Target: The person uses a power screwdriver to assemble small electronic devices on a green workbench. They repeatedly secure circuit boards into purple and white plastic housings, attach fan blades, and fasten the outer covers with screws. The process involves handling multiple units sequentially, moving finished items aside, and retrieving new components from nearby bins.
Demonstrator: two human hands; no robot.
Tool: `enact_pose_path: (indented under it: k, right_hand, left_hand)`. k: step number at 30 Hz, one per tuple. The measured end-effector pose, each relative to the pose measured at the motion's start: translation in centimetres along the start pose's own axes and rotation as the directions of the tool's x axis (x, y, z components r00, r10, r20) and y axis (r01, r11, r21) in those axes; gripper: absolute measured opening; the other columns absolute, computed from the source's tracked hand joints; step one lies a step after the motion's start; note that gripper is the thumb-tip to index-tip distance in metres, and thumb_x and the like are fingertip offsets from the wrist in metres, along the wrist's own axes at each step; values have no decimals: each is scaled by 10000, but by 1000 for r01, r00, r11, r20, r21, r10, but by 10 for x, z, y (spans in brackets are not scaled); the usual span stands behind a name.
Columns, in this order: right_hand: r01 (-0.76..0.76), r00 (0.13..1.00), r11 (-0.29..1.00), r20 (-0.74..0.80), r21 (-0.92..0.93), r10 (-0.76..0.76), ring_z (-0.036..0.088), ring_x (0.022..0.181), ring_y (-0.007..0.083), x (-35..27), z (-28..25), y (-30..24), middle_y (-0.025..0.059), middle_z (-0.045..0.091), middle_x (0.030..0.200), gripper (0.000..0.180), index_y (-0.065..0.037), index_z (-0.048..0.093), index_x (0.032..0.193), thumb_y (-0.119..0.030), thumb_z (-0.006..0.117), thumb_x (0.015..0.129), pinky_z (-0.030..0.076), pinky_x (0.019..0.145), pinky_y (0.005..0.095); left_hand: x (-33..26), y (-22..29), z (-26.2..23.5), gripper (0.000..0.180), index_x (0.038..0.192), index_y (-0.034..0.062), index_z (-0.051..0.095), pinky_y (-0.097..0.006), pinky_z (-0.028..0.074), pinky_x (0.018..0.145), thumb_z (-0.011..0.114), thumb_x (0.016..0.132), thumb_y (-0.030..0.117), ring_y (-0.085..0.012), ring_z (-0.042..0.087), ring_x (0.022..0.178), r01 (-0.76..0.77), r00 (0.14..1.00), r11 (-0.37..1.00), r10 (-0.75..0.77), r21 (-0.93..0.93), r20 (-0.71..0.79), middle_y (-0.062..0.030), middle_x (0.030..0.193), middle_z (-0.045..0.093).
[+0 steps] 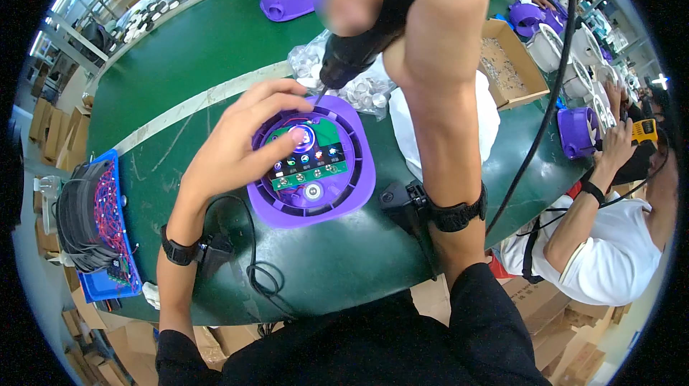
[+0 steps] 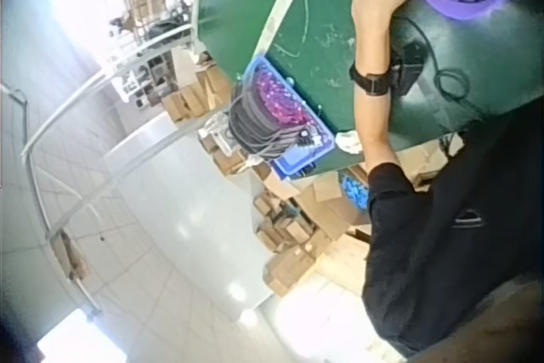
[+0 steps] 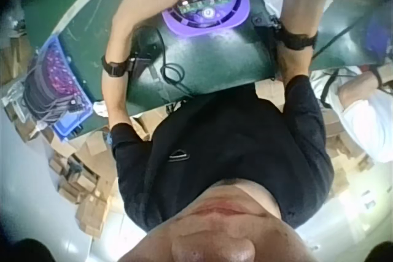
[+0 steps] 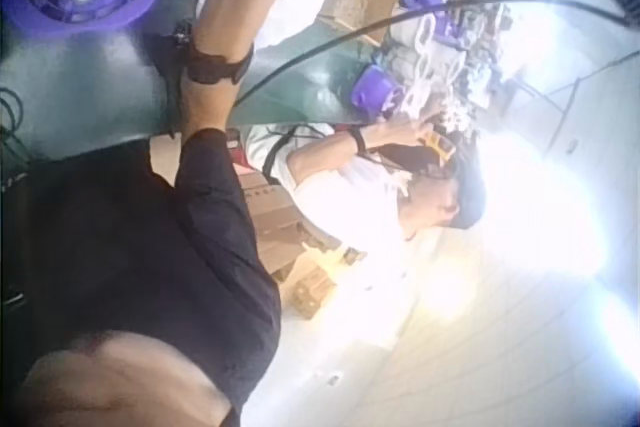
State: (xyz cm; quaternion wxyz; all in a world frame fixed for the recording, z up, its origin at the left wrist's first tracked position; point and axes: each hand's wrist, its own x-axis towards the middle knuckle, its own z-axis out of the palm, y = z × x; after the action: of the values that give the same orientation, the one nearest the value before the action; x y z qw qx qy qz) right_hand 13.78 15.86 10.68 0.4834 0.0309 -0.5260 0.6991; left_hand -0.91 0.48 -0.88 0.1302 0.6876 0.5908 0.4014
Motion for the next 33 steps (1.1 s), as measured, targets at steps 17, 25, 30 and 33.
enact_pose_path:
  k: [17,25,30,33]
  right_hand:
    - [354,935,934,-61,55,-350,380,350,125,-15,-85,-102,6,396,488,321,-90,579,1004,-376,454,1074,397,358,289]
    - [397,912,915,79,74,-402,417,397,105,-16,-132,-135,-2,419,527,326,-45,577,1015,-347,463,1062,406,394,290]
    - [246,959,967,128,69,-253,407,481,89,-25,-124,-136,-21,414,599,291,-31,555,1051,-302,449,1070,389,500,272]
    - [106,962,987,240,119,-132,401,532,79,-17,-114,-116,-33,410,642,271,-24,542,1073,-275,440,1075,379,564,261]
  left_hand:
    - [72,20,-30,136,965,0,640,-435,498,837,645,955,136,-365,611,903,-252,817,882,-27,398,576,-168,955,622]
    - [199,60,18,186,1056,-29,634,-347,512,795,620,1017,152,-232,638,880,-403,902,914,386,54,191,-128,945,665]
    - [228,30,29,248,1106,-36,625,-453,504,909,597,963,165,-384,638,1014,-547,835,768,526,333,162,-228,1050,654]
    - [134,38,-15,445,1305,0,638,-398,508,1016,700,944,253,-301,657,1172,-296,954,919,270,260,132,-168,1254,688]
